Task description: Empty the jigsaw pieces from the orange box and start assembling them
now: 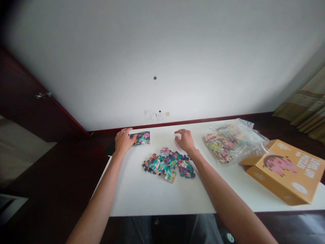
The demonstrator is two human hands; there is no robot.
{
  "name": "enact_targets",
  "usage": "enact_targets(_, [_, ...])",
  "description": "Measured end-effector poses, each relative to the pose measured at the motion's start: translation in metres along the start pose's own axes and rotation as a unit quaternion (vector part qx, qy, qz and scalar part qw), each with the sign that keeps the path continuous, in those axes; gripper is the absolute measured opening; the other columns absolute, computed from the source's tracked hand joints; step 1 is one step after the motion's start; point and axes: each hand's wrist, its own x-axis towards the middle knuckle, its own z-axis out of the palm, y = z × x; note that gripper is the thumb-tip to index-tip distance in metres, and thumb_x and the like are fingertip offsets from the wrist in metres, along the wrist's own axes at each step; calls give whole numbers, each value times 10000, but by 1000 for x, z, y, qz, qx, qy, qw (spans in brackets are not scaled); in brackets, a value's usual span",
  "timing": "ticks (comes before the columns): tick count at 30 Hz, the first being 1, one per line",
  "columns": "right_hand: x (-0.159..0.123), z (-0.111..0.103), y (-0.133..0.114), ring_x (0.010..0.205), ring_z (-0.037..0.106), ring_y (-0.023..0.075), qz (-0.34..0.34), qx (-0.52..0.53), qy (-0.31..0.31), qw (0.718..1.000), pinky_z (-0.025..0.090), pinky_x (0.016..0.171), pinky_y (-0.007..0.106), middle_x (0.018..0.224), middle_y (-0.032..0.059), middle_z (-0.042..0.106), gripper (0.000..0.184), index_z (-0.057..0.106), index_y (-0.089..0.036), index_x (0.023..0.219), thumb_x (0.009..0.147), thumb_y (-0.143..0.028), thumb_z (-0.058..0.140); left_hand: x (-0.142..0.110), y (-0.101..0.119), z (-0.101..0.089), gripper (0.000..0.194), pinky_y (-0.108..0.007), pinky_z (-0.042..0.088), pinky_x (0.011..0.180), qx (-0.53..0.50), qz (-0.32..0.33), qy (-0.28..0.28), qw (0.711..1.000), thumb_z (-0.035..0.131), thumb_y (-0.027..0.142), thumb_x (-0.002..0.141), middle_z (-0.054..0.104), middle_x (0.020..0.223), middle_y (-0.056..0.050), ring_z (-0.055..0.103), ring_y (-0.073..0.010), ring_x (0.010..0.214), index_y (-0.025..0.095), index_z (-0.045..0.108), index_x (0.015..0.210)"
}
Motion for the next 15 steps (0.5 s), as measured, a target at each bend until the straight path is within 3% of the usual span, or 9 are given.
enact_targets(4, [0, 1, 1, 1122, 634, 290, -4, 6, 5, 1000, 422, 1080, 472, 1154, 128, 724, 279, 766, -190, 1095, 869, -149, 609, 15, -42, -9, 917, -562, 421, 1110, 60, -41, -156, 985, 655, 674, 835, 322, 1687, -154, 452, -499, 1420, 318, 360, 1627])
enact_targets(7, [0, 3, -1, 1134, 620, 284, -20, 14, 3, 1000, 431, 1075, 460, 1181, 121, 711, 332, 765, -198, 1119, 854, -113, 584, 22, -64, -7, 1027, -537, 462, 1076, 65, -42, -240, 968, 651, 705, 806, 185, 1743, -137, 486, -495, 1408, 374, 207, 1671])
enact_targets(12, [-1, 3, -5, 1135, 612, 282, -35, 22, 0, 999, 437, 1079, 456, 1191, 119, 701, 336, 769, -196, 1126, 851, -110, 597, 24, -68, -8, 933, -509, 505, 1015, 101, -79, -236, 963, 586, 633, 870, 502, 1547, -203, 603, -453, 1298, 320, 223, 1670])
enact_targets(15, [-1, 2, -6, 1134, 610, 289, -33, 15, -4, 999, 443, 1079, 464, 1202, 125, 697, 318, 775, -193, 1128, 867, -124, 606, 21, -62, -13, 919, -509, 516, 984, 109, -108, -228, 962, 563, 662, 874, 518, 1512, -240, 614, -462, 1275, 290, 263, 1659])
